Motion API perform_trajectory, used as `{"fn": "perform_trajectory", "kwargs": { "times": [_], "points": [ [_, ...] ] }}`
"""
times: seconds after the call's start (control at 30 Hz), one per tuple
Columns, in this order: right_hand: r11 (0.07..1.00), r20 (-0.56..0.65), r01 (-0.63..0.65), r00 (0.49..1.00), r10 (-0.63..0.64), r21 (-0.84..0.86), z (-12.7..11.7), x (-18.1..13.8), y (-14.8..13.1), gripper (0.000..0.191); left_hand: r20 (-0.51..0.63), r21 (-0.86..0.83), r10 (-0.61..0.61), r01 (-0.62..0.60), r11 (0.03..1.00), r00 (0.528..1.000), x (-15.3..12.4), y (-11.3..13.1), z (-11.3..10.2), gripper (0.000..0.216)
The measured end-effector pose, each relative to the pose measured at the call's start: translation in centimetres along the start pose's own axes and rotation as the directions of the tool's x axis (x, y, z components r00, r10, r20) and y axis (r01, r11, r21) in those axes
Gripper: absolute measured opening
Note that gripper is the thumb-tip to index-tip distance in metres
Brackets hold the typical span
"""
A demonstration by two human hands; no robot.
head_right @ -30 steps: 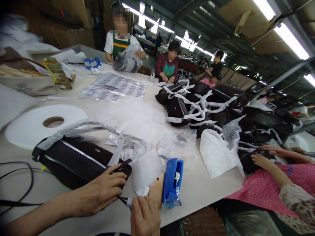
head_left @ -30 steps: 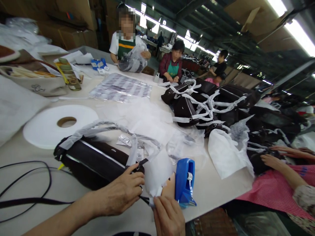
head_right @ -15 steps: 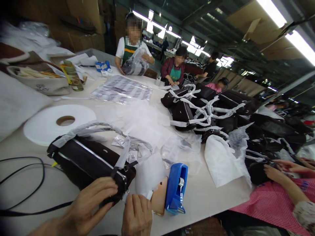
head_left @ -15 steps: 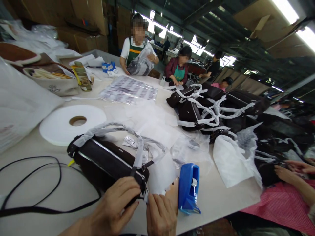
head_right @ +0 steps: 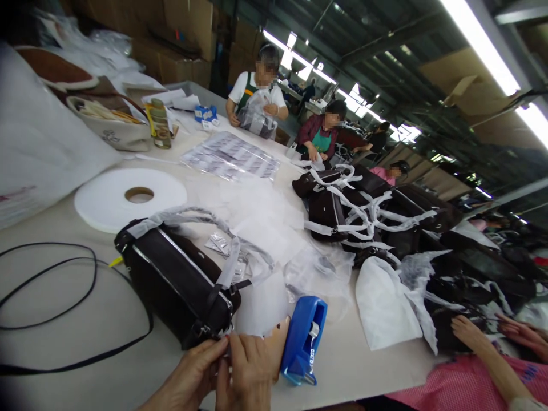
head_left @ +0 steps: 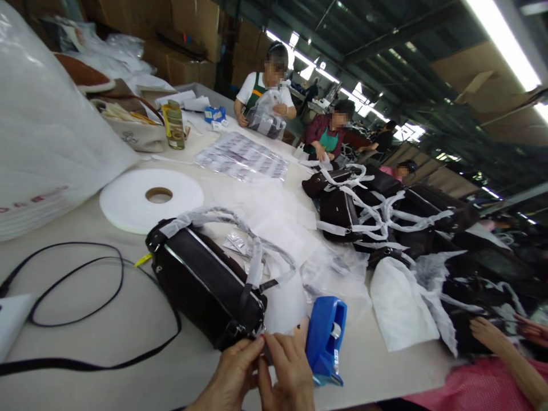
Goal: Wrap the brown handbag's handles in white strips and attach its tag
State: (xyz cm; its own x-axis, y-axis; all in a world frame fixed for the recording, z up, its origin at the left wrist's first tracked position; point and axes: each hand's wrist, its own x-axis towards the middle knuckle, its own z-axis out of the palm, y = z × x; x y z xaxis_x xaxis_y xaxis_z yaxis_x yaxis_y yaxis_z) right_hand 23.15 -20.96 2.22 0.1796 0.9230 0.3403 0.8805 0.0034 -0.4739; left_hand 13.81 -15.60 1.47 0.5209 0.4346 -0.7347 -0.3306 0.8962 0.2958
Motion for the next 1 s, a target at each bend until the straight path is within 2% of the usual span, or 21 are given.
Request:
{"fn": "perform_trajectory", "kwargs": {
  "times": [0.07,0.13,0.23,0.33,0.5,0.57,0.77,0.93,1.0],
  "points": [
    [0.976,0.076,-0.105,0.993,0.092,0.193,-1.2,0.7,0.6,0.023,0.004,-0.008,0.022,-0.022,1.0,1.0,-0.1,-0.1,0.1,0.047],
    [0.91,0.194,-0.269,0.957,0.216,0.314,-2.3,1.9,1.4,0.02,-0.004,-0.013,0.02,-0.02,1.0,1.0,0.0,-0.2,0.1,0.051],
    [0.784,0.433,-0.503,0.837,0.335,0.365,-3.0,3.8,2.6,0.024,-0.043,-0.052,0.039,-0.041,0.998,0.998,0.1,-0.5,0.3,0.052],
    [0.627,0.621,-0.646,0.72,0.31,0.436,-2.5,4.7,3.6,0.03,-0.079,-0.108,0.088,-0.096,0.989,0.993,0.0,-0.6,0.9,0.05],
    [0.327,0.751,-0.776,0.619,0.229,0.54,-1.3,4.6,4.5,0.029,-0.208,-0.218,0.146,-0.191,0.957,0.967,-0.1,-0.9,2.2,0.048],
    [0.252,0.763,-0.788,0.611,0.211,0.562,-1.0,4.7,4.7,0.027,-0.208,-0.255,0.156,-0.208,0.944,0.966,0.2,-1.1,2.6,0.044],
    [0.137,0.783,-0.808,0.59,0.197,0.574,-0.5,5.7,5.4,0.029,-0.203,-0.328,0.271,-0.326,0.887,0.941,0.5,-2.1,3.2,0.038],
    [0.139,0.803,-0.835,0.55,0.23,0.533,-0.4,6.2,6.0,0.032,-0.233,-0.317,0.303,-0.367,0.874,0.924,0.4,-3.5,3.9,0.047],
    [0.158,0.785,-0.823,0.568,0.248,0.546,-0.3,6.4,5.9,0.034,-0.272,-0.296,0.304,-0.38,0.877,0.913,0.4,-3.7,4.2,0.046]
  ]
}}
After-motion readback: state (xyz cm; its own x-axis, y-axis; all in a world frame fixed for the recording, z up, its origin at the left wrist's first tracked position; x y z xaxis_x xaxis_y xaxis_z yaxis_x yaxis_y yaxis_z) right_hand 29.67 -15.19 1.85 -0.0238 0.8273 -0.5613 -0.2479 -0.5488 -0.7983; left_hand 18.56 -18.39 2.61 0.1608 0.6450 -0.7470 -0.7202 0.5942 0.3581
